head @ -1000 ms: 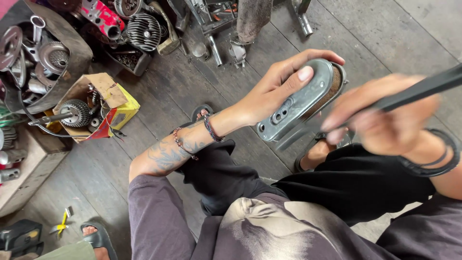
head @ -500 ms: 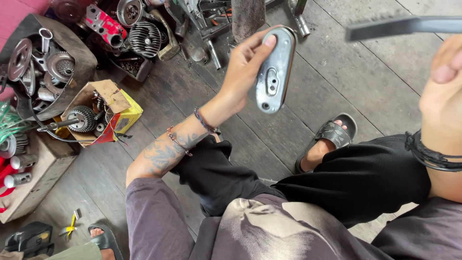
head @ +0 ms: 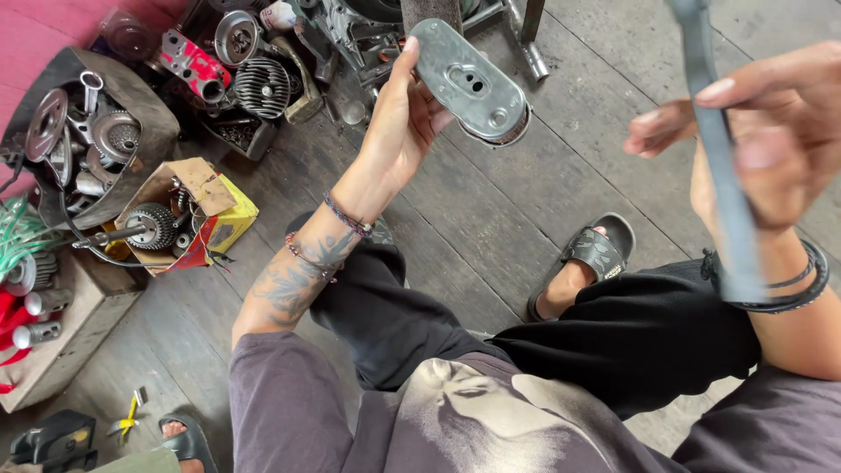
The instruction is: Cleaning a motorcycle air filter using a wire brush to remove dirt and debris
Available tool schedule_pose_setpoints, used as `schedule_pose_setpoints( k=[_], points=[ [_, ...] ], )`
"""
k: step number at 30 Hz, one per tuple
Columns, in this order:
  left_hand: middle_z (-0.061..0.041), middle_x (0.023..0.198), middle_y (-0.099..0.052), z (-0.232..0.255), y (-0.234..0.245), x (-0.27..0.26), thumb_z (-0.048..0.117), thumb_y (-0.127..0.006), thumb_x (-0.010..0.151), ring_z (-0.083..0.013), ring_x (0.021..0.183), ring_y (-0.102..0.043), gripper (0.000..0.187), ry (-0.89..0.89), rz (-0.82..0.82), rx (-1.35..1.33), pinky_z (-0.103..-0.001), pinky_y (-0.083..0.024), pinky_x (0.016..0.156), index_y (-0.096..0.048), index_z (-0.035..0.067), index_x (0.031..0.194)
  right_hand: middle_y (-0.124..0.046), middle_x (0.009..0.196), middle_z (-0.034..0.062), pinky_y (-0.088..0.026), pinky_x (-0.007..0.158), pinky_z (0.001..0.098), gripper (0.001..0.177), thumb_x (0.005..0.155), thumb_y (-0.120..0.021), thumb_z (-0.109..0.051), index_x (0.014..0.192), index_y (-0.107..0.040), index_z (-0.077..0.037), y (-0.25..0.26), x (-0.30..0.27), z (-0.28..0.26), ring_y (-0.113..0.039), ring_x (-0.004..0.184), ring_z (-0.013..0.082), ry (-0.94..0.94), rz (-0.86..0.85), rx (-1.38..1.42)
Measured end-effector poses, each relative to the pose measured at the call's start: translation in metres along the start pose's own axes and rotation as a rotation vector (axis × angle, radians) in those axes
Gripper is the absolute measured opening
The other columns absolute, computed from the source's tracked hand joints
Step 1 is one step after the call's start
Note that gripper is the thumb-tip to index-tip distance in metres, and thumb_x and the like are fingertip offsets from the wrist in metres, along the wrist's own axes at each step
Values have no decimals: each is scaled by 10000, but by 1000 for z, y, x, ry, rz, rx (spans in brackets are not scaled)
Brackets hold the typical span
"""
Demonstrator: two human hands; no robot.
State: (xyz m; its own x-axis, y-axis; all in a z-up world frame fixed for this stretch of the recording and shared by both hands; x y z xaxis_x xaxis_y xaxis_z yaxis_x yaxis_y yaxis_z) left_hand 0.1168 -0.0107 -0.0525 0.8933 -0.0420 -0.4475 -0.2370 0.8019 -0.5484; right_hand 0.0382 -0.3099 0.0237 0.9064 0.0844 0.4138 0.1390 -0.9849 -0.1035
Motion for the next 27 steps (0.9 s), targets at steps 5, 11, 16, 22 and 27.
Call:
schedule_pose_setpoints(
  k=[5, 11, 16, 22, 27],
  points=[
    [-218, 1275, -709, -17, -19, -10, 549, -634, 880, -303, 1060, -739, 715, -89, -185, -175, -362, -642, 798, -549, 54, 1390, -418, 890, 265, -666, 760, 495, 251, 1114, -457, 197, 1140, -276, 25, -30, 12, -31, -679, 920, 429, 34, -208, -194],
    [-168, 1433, -600, -58, -29, -24, 151, -657, 1117, -243, 1346, -576, 350, -274, -477, -713, -371, -504, 1157, -554, 42, 1433, -554, 959, 282, -507, 905, 461, 333, 1095, -402, 177, 1355, -235, 53, -36, 15, -39, -632, 915, 371, 86, -318, -480],
    [-262, 1450, -537, -76, -44, -41, 125, -621, 1123, -325, 1378, -528, 404, -179, -448, -910, -427, -500, 1171, -464, 4, 1475, -555, 829, 132, -333, 468, 243, 356, 1034, -605, -180, 1214, -514, 114, -25, 11, 18, -417, 563, 142, -20, -269, -491],
    [-144, 1234, -706, -87, -24, -52, 118, -828, 904, -263, 1145, -679, 426, -241, -257, -520, -410, -600, 974, -634, 42, 1276, -555, 818, 70, -295, 522, 265, 288, 1123, -681, -193, 1072, -627, 85, -22, 12, 31, -392, 576, 122, -16, -116, -452],
    [-5, 1188, -760, -82, -18, -62, 253, -897, 840, -173, 1122, -690, 587, -401, -542, 60, -383, -522, 1042, -661, 197, 1374, -544, 921, 90, -273, 639, 291, 340, 1172, -631, -206, 1215, -636, 132, -25, 39, 29, -376, 700, 137, 44, -138, -482]
  ],
)
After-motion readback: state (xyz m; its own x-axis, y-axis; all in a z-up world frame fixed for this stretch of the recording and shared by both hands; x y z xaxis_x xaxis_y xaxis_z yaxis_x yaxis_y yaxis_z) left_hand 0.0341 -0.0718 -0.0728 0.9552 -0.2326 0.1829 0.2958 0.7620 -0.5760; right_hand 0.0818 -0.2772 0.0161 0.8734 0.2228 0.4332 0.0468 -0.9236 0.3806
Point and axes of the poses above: each hand's wrist, its own x-axis towards the middle knuckle, its own y-axis out of the back of the hand, z = x × y, the point moved 5 cm from there along x, towards the middle knuckle
